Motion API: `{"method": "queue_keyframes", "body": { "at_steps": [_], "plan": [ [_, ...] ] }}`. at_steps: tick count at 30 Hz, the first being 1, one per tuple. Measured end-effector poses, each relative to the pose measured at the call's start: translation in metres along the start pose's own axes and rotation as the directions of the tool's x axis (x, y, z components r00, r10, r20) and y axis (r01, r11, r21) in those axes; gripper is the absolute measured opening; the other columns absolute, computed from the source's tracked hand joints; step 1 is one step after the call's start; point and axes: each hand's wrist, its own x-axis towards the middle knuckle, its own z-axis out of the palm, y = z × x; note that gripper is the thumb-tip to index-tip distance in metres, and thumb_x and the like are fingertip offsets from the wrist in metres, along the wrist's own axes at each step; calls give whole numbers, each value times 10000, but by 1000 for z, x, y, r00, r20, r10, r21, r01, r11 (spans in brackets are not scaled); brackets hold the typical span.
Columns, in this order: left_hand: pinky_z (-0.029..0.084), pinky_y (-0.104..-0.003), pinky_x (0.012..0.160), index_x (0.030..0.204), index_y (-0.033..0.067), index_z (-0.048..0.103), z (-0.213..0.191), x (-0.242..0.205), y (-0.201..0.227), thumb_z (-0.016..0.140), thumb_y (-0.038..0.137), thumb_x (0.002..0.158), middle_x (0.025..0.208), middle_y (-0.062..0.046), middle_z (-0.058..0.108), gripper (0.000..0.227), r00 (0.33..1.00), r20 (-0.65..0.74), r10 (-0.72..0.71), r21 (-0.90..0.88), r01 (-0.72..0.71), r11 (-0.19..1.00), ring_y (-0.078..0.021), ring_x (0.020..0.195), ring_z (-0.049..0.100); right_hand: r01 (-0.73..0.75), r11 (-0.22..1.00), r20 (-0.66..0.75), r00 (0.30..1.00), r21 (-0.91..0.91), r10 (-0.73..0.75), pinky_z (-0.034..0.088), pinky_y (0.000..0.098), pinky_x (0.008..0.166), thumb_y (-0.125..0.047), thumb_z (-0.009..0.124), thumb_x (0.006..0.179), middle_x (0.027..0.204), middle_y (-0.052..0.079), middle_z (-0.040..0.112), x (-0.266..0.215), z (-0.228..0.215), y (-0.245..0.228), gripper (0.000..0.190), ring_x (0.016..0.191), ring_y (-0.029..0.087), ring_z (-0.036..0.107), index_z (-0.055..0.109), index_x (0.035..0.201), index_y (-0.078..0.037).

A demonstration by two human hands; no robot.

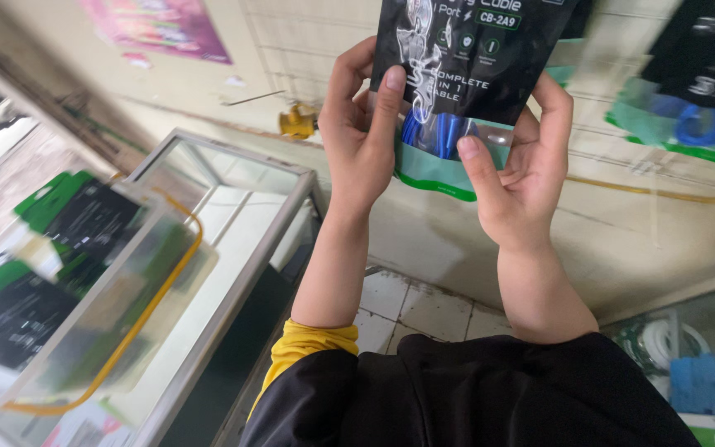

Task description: The person removes packaged charging cables from a wire wall rack and places them into a yellow plastic basket sitting on a glass display case.

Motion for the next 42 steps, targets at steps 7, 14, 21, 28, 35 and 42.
{"method": "queue_keyframes", "body": {
  "at_steps": [7,14,21,28,35,42],
  "plan": [
    [588,-216,832,1310,-30,535,-102,-11,55,630,116,1164,1181,-82,669,227,976,-101,195,413,-137,901,-89,968,676,-116,968,130,988,223,88,530,297,1105,-20,694,1134,1358,128,640,9,104,35,554,1246,166,637,315,1536,13],
    [558,-250,876,1206,5,525,-226,-50,110,659,66,1070,1087,-90,724,200,936,-286,206,643,29,765,-107,1001,678,-185,878,320,947,441,39,481,294,1119,21,720,1081,1370,74,646,-7,249,110,402,1245,154,614,524,1432,17],
    [534,-243,802,1088,-10,577,-337,-113,154,686,-16,1002,931,-95,703,139,729,-480,488,845,235,481,-92,869,636,-349,831,475,872,432,120,525,291,921,12,737,1019,1273,51,679,-67,413,141,296,1123,135,651,655,1301,-27],
    [557,-317,733,1025,24,571,-405,-163,199,678,-22,957,868,-145,728,135,666,-515,540,856,427,291,-200,783,731,-440,892,731,642,103,233,551,290,758,-40,773,928,1005,51,750,-89,513,153,165,876,107,689,750,1091,-35],
    [524,-507,729,1130,-3,577,-438,-184,206,694,44,917,960,-245,719,248,650,-637,414,727,686,39,-459,916,691,-192,956,861,422,-220,283,548,400,828,-236,842,899,962,157,740,-96,553,166,340,891,287,707,706,1135,-32],
    [518,-475,890,1564,-37,272,-434,-184,203,674,-13,868,1399,-268,528,804,553,-787,273,566,824,-37,-445,1179,609,-213,957,896,357,-197,264,534,408,904,-327,907,732,1163,183,715,-107,569,183,698,1107,320,685,573,1257,-8]
  ]
}}
